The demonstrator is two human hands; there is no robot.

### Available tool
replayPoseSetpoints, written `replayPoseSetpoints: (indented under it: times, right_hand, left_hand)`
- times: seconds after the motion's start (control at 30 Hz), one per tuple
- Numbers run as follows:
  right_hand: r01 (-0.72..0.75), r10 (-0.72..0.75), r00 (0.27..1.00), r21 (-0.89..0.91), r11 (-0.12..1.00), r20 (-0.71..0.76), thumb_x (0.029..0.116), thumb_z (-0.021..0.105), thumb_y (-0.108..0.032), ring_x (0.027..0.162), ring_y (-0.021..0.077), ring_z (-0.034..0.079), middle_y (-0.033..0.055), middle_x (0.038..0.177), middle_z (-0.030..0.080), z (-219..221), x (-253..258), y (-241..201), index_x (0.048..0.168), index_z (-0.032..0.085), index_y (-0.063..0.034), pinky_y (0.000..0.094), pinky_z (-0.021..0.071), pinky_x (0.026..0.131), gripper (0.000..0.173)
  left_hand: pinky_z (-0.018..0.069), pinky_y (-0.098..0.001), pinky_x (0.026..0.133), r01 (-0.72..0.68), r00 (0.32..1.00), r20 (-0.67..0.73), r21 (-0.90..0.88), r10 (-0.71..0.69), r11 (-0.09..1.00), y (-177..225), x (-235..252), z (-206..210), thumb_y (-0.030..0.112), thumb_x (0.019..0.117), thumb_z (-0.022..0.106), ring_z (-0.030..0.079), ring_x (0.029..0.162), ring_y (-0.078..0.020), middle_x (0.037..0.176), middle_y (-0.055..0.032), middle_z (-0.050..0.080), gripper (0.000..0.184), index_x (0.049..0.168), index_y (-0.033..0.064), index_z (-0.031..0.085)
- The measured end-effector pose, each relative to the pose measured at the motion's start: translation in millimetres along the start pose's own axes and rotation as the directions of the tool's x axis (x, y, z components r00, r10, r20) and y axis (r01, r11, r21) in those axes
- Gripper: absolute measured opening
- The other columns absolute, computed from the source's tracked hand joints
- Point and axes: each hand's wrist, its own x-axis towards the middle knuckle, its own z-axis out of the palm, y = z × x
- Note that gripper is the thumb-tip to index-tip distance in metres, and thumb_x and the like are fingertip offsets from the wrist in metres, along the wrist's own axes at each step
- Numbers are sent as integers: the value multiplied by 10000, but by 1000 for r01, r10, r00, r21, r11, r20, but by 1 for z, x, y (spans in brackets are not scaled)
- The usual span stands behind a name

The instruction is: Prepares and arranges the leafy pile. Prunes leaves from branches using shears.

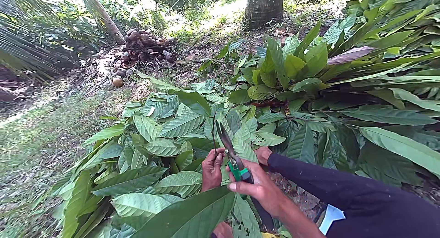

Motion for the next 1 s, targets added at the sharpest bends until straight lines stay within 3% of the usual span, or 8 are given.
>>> replayPoseSetpoints:
  times: [0.37, 0.53, 0.63, 0.73, 0.8, 0.87, 0.93, 1.0]
  right_hand:
    - [-53, 53, 999, 170, 984, 1, 855, 653, -172, 638, 56, 620, -44, 724, 631, 19, 16, -11, 984, 643, -71, 225, 537, 637, 165]
    - [-85, 98, 994, 222, 971, -47, 863, 656, -115, 493, 75, 572, -19, 619, 600, 26, 20, -12, 883, 652, -62, 228, 523, 510, 58]
    - [-103, 113, 992, 148, 984, -59, 857, 698, -141, 488, 72, 566, -21, 622, 596, 31, 19, -5, 909, 654, -56, 233, 519, 504, 109]
    - [-97, 96, 994, -23, 995, -45, 824, 728, -254, 642, 55, 592, -32, 777, 617, 28, 13, 6, 1089, 642, -55, 242, 523, 624, 342]
    - [-99, 93, 992, -73, 992, -83, 792, 743, -300, 703, 45, 583, -38, 824, 609, 20, 3, 14, 1145, 630, -52, 240, 504, 661, 445]
    - [-130, 109, 981, -122, 984, -163, 780, 744, -313, 727, 54, 594, -30, 853, 614, 5, -6, 24, 1189, 618, -47, 243, 511, 671, 503]
    - [-205, 150, 955, -205, 957, -257, 777, 750, -334, 752, 97, 614, 2, 875, 638, -19, -6, 38, 1205, 618, -38, 306, 528, 694, 537]
    - [-340, 258, 911, -230, 912, -322, 815, 765, -321, 788, 158, 621, 57, 908, 649, -45, -2, 54, 1220, 616, -11, 387, 530, 755, 531]
  left_hand:
    - [549, -155, 774, 56, 998, -34, -43, -57, 998, 2, -5, 0, 167, 995, 592, 646, 819, 30, 943, -13, 705, 307, 1064, -121, 675]
    - [542, -159, 798, 62, 997, -43, -47, -64, 997, 5, -6, 2, 79, 968, 560, 643, 842, 21, 944, -10, 700, 233, 1040, -111, 674]
    - [567, -180, 724, 99, 988, -101, -174, -118, 980, 5, 0, -2, 31, 1014, 510, 663, 759, 9, 885, 50, 726, 208, 1105, -57, 674]
    - [563, -191, 628, 139, 920, -311, -309, -238, 941, 1, 27, -44, 93, 1089, 299, 620, 631, -12, 769, 84, 655, 291, 1191, 32, 565]
    - [545, -180, 576, 68, 793, -530, -414, -301, 908, -11, 53, -98, 165, 1126, 188, 595, 560, -13, 692, 104, 612, 330, 1156, 109, 512]
    - [558, -200, 568, 3, 723, -650, -336, -234, 942, -18, 72, -154, 199, 1132, 154, 609, 547, -28, 678, 99, 615, 315, 1155, 136, 462]
    - [577, -232, 595, -9, 747, -662, -108, -65, 994, -1, 93, -198, 173, 1132, 179, 628, 579, -47, 703, 85, 624, 277, 1173, 108, 445]
    - [575, -248, 675, 6, 828, -551, 195, 105, 981, 33, 110, -234, 146, 1123, 248, 632, 660, -49, 784, 78, 620, 245, 1211, 66, 462]
